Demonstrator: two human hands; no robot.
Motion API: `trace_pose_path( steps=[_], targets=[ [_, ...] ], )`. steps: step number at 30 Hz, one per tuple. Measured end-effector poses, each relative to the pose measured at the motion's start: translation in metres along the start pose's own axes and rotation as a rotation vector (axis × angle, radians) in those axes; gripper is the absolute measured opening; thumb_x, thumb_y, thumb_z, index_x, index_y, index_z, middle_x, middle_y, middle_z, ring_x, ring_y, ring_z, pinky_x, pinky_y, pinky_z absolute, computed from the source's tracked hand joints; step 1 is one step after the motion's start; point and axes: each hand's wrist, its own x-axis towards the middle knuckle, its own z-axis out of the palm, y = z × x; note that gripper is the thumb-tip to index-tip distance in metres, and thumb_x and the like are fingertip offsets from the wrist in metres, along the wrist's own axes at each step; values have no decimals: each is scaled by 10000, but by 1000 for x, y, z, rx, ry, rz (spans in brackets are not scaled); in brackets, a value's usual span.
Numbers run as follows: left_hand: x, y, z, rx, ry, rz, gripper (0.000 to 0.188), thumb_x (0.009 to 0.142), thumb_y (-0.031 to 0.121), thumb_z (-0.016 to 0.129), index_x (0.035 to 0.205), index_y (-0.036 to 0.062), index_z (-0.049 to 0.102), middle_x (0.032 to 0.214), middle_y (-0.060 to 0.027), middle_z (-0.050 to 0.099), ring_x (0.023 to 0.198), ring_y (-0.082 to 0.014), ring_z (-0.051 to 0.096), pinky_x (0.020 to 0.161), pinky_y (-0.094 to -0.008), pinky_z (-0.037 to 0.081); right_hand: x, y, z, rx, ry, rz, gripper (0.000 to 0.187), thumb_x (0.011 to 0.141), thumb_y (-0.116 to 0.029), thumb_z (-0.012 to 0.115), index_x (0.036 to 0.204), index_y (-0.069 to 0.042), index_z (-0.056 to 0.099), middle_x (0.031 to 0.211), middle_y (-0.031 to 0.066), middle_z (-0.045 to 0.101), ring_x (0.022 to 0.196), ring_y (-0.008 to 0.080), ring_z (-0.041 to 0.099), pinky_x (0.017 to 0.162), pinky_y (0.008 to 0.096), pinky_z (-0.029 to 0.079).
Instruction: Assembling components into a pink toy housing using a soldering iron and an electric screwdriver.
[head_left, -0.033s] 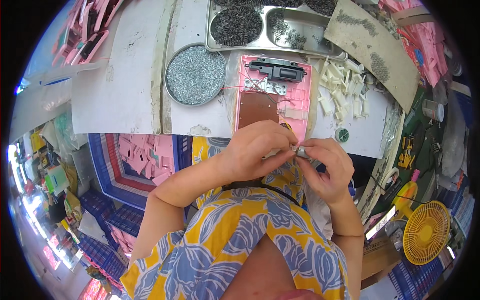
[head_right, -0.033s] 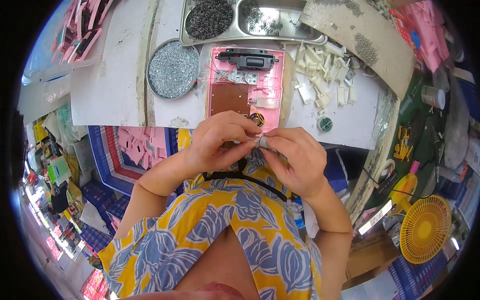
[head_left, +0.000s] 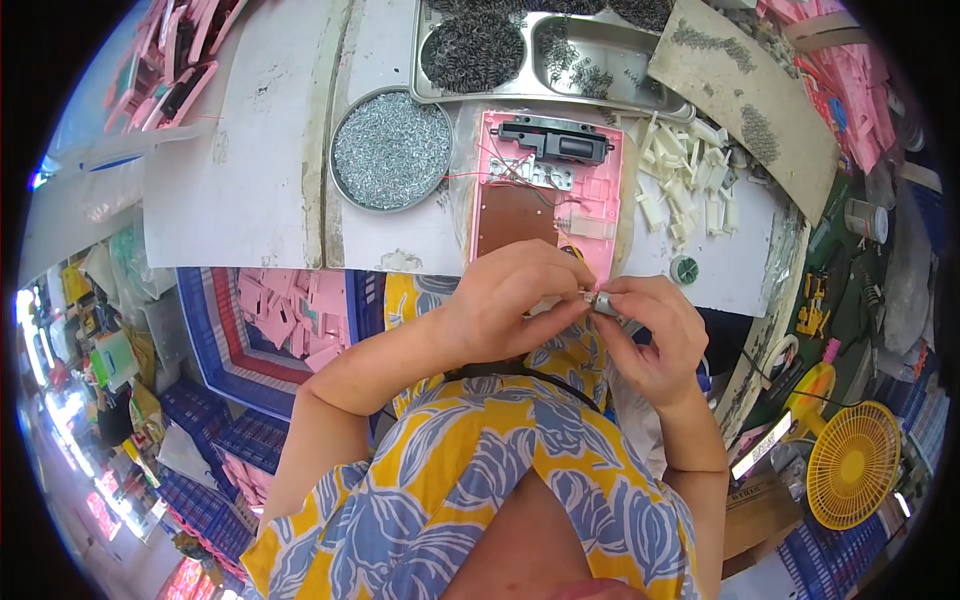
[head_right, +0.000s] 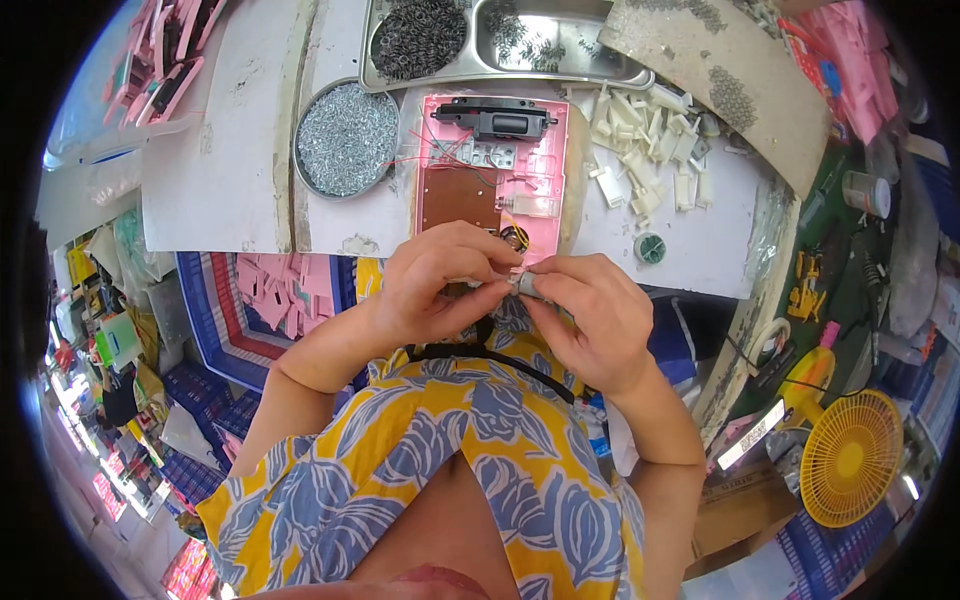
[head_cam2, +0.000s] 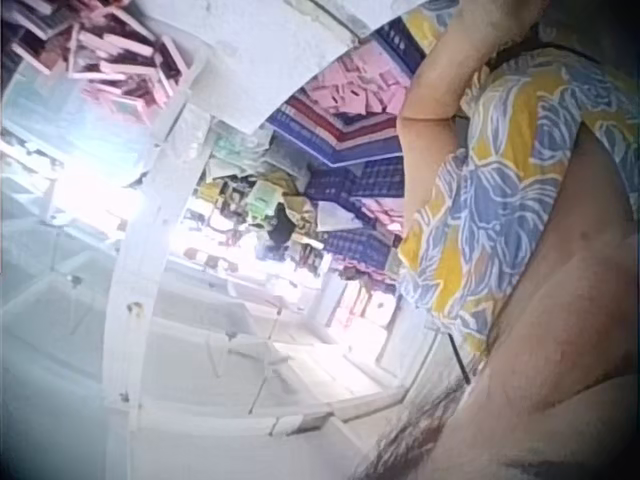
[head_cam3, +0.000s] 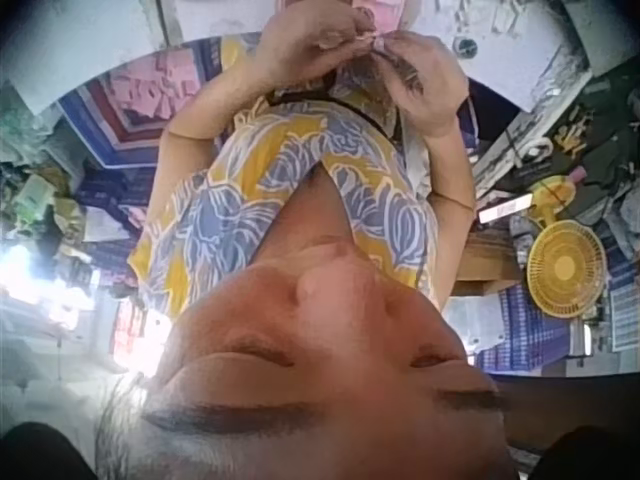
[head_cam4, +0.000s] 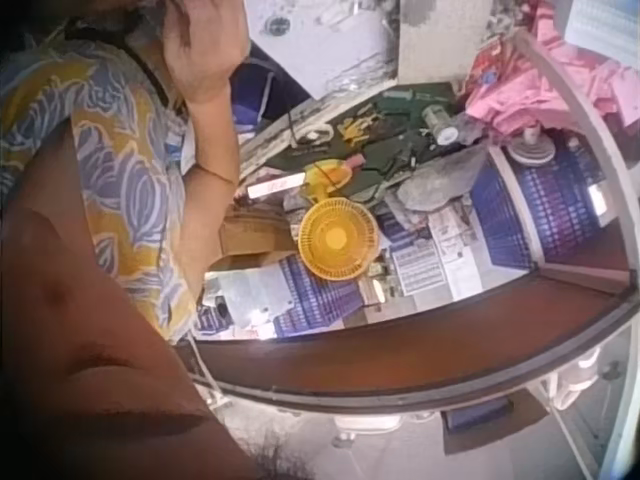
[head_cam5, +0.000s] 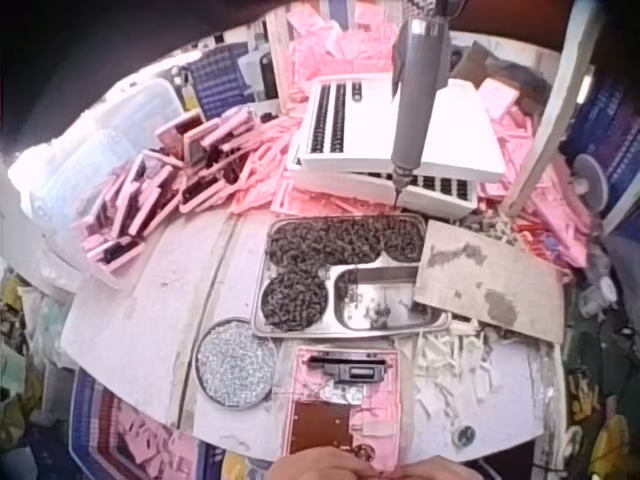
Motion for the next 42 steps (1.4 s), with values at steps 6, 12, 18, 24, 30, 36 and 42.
trace_pose_path(
  steps=[6, 12, 18, 24, 30, 36, 42],
  targets=[
    [-2, 2, -3, 37, 8, -49, 340, 775, -2, 820, 1011, 41, 578, 1056, -193, 712, 849, -306, 709, 713, -366, 564, 2, 3, 0, -47, 2, -55, 439, 680, 60, 836, 1056, -47, 634, 959, 142, 710, 746, 289, 681, 618, 334, 542],
    [1, -6, -21, 318, 75, -104, 281, 729, -2, 808, 934, 47, 621, 1008, -129, 661, 876, -294, 640, 743, -373, 516, 7, 25, -1, -156, 19, 10, 414, 714, 37, 814, 1087, -45, 656, 1031, 137, 730, 833, 308, 698, 700, 351, 561],
    [-2, -29, -37, 494, 153, -173, 221, 729, 60, 785, 896, 86, 644, 960, -72, 610, 874, -287, 574, 770, -401, 429, 38, 58, 5, -347, -29, 74, 307, 738, -115, 830, 1020, -72, 715, 1142, 73, 696, 1102, 312, 534, 956, 415, 437],
    [-4, -34, -43, 599, 208, -195, 197, 735, 84, 779, 899, 123, 676, 968, -54, 602, 881, -259, 547, 799, -398, 385, 53, 64, 10, -370, -51, 181, 260, 722, -150, 847, 957, -97, 750, 1105, 50, 633, 1093, 300, 487, 951, 410, 415],
    [14, -39, -54, 692, 129, -88, 233, 746, 123, 774, 963, 122, 690, 1008, -48, 602, 896, -264, 539, 811, -407, 386, 59, 61, 8, -368, -117, 252, 245, 725, -156, 844, 949, -88, 771, 1117, 73, 616, 1117, 308, 472, 976, 407, 409],
    [24, -38, -69, 543, 195, -243, 399, 771, 136, 795, 1143, 63, 674, 1072, -118, 649, 927, -272, 590, 828, -374, 478, 65, 57, 3, -440, -175, 257, 282, 716, -174, 844, 977, -95, 773, 1078, 82, 621, 1077, 311, 488, 970, 417, 411],
    [38, -42, -71, 375, -54, -421, 203, 860, 137, 741, 1034, 35, 713, 859, -89, 681, 734, -195, 620, 665, -309, 498, 78, 35, 29, -441, -169, -19, 262, 719, -188, 815, 951, -89, 741, 938, 45, 626, 956, 287, 535, 861, 419, 413]
  ],
)
